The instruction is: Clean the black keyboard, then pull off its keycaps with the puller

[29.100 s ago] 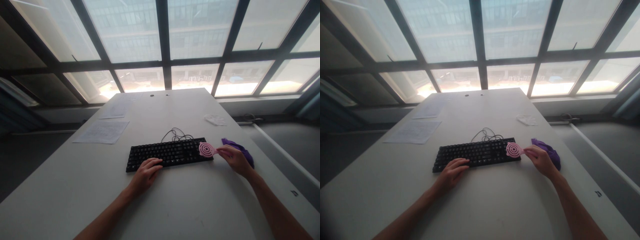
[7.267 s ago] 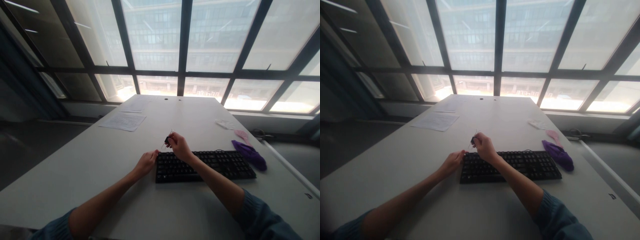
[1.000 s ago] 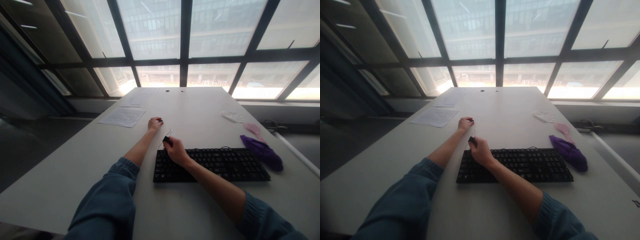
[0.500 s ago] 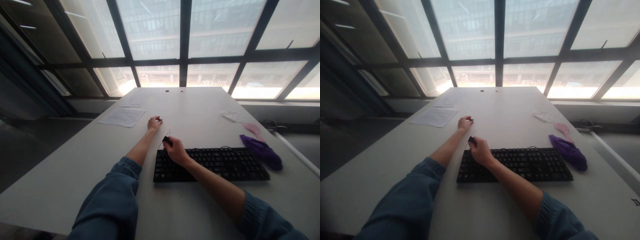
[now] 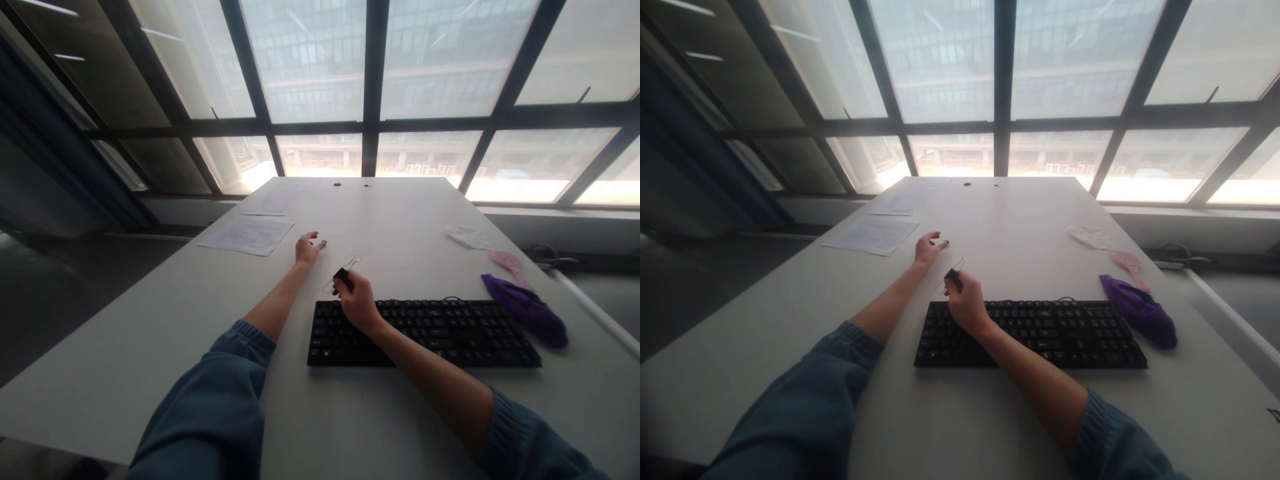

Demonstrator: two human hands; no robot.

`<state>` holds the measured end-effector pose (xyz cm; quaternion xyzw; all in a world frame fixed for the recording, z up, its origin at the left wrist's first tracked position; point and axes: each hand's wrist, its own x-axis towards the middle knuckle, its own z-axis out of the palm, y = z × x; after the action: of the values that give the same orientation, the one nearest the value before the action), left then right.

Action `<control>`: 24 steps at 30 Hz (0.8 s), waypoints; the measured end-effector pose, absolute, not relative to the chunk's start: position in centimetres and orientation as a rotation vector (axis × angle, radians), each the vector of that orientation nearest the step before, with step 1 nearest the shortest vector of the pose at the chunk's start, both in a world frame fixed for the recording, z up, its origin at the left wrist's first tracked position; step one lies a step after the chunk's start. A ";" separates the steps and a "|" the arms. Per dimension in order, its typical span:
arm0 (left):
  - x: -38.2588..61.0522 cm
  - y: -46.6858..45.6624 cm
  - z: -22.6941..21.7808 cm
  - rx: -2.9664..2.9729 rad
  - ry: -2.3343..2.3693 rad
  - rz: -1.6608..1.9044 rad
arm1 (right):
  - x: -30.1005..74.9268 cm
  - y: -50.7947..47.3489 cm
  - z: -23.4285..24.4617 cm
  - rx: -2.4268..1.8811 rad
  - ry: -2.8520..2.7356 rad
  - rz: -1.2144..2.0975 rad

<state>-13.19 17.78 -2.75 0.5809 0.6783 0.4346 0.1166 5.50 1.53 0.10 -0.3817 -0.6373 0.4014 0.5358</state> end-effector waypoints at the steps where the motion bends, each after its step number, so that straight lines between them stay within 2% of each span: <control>1: -13.0 17.1 -2.3 1.721 1.971 1.296 | 5.5 1.5 0.3 -0.910 -1.481 0.953; 8: -10.7 7.8 0.4 1.981 1.624 1.247 | 7.3 1.6 1.8 -0.980 -1.554 0.920; 14: -9.0 -0.9 0.6 2.041 1.422 1.122 | 8.4 1.4 1.4 -1.012 -1.758 0.792; 24: -9.4 -1.3 -0.1 2.060 1.414 1.143 | 7.9 1.4 0.5 -0.972 -1.835 0.823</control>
<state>-9.37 -1.34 -0.08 0.7352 0.5047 0.4080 0.1958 7.90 1.37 0.47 -0.3911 -0.7382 0.3310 0.4387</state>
